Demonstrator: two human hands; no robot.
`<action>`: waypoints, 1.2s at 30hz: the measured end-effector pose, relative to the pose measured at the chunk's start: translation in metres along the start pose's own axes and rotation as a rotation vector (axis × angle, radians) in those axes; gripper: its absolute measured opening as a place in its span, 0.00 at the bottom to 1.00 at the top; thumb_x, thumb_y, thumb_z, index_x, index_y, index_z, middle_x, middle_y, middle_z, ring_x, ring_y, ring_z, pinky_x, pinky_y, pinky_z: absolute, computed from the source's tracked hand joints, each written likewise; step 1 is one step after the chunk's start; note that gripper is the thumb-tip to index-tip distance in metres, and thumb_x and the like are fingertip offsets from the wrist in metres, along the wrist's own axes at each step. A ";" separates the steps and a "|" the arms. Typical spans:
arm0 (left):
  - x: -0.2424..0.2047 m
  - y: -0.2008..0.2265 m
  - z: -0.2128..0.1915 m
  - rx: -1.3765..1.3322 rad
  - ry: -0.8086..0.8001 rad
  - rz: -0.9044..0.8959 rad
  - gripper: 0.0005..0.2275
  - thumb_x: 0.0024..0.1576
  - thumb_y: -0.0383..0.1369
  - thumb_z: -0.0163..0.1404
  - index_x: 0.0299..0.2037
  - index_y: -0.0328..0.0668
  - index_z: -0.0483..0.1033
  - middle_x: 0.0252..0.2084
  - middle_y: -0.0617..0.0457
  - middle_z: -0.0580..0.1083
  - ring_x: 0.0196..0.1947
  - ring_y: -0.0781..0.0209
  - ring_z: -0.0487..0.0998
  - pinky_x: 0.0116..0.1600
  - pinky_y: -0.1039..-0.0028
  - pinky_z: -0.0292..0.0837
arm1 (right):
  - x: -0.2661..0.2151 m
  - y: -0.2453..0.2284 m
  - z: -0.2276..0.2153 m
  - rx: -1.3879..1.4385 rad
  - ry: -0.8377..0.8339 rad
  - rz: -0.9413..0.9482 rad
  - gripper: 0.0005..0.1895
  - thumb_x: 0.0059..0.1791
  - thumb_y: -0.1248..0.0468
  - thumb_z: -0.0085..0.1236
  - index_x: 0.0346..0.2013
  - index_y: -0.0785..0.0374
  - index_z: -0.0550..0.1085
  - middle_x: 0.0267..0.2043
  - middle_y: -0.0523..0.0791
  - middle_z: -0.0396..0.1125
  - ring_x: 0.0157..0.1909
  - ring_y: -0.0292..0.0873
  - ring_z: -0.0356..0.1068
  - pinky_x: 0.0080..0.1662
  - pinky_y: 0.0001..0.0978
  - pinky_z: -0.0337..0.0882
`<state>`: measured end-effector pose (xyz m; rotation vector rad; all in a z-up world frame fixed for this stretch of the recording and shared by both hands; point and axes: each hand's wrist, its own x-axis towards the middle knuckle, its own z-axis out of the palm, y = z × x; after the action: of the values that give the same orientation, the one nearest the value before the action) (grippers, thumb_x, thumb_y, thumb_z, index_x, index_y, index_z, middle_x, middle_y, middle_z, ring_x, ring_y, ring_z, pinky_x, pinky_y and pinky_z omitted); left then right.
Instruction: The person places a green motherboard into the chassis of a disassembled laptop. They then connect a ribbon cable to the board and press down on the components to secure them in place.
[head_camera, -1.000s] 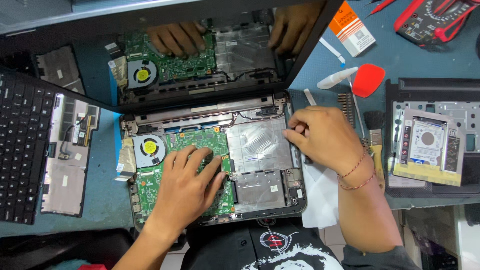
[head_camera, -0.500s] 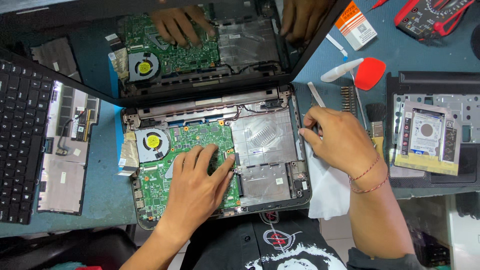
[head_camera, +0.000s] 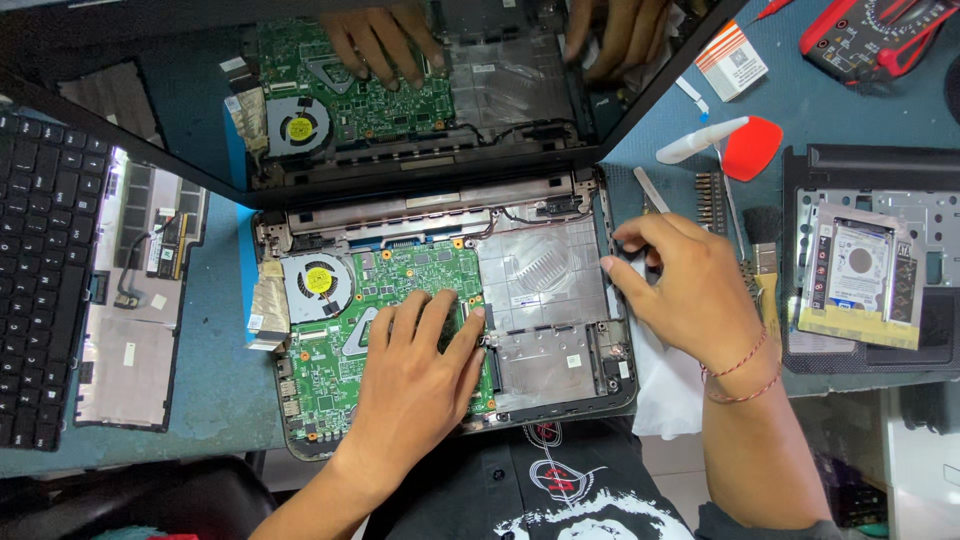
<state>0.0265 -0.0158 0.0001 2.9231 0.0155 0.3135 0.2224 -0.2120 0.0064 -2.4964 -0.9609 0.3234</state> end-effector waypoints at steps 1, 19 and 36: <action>0.000 -0.002 -0.001 -0.001 0.000 -0.003 0.13 0.55 0.37 0.49 0.49 0.44 0.71 0.50 0.42 0.68 0.50 0.44 0.66 0.49 0.57 0.63 | 0.000 -0.005 0.000 -0.001 -0.002 -0.002 0.11 0.43 0.60 0.58 0.38 0.59 0.73 0.35 0.42 0.70 0.32 0.41 0.66 0.43 0.34 0.66; -0.056 -0.071 -0.042 -0.174 0.487 -0.290 0.04 0.51 0.18 0.61 0.29 0.28 0.78 0.32 0.44 0.73 0.34 0.49 0.72 0.46 0.66 0.68 | 0.013 -0.017 0.006 0.045 0.028 -0.205 0.13 0.44 0.59 0.60 0.38 0.63 0.74 0.40 0.45 0.69 0.42 0.44 0.68 0.48 0.34 0.66; -0.068 -0.089 -0.027 -0.414 0.137 -0.565 0.28 0.44 0.40 0.61 0.55 0.39 0.69 0.63 0.42 0.55 0.65 0.46 0.57 0.64 0.56 0.61 | 0.012 -0.035 0.034 -0.078 0.239 -0.066 0.23 0.39 0.56 0.68 0.42 0.66 0.74 0.59 0.59 0.52 0.62 0.60 0.57 0.60 0.48 0.61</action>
<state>-0.0444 0.0751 -0.0057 2.3563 0.6917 0.3650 0.1988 -0.1701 -0.0069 -2.4947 -0.9707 -0.0335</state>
